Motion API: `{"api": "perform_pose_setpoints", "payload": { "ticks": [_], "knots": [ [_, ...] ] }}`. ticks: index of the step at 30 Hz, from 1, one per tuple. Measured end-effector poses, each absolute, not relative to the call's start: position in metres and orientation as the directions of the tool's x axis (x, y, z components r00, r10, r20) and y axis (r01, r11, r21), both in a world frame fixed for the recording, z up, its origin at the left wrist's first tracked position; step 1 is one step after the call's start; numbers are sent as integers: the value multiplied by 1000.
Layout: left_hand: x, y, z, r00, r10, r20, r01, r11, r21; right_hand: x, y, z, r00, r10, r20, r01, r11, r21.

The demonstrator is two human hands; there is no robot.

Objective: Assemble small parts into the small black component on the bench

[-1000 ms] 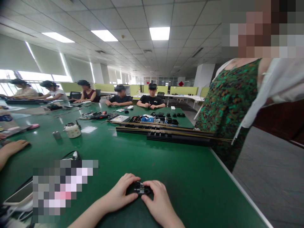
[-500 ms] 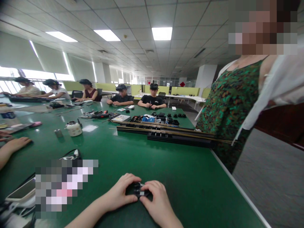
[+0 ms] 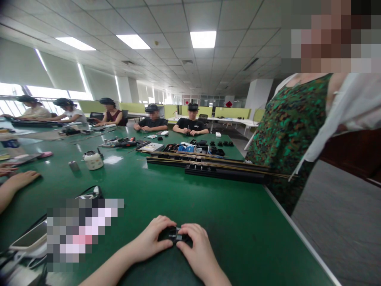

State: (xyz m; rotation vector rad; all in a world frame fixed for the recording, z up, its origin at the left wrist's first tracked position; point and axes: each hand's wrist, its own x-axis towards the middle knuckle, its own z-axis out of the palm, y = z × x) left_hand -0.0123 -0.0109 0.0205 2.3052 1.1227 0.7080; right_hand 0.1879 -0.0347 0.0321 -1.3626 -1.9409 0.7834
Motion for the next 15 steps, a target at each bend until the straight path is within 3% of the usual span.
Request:
{"api": "perform_pose_setpoints", "payload": {
  "ticks": [15],
  "knots": [
    [-13,-11,20,525,823,218,582,-533,614,191,-28,26,-104,987,124,371,154,-916]
  ]
}}
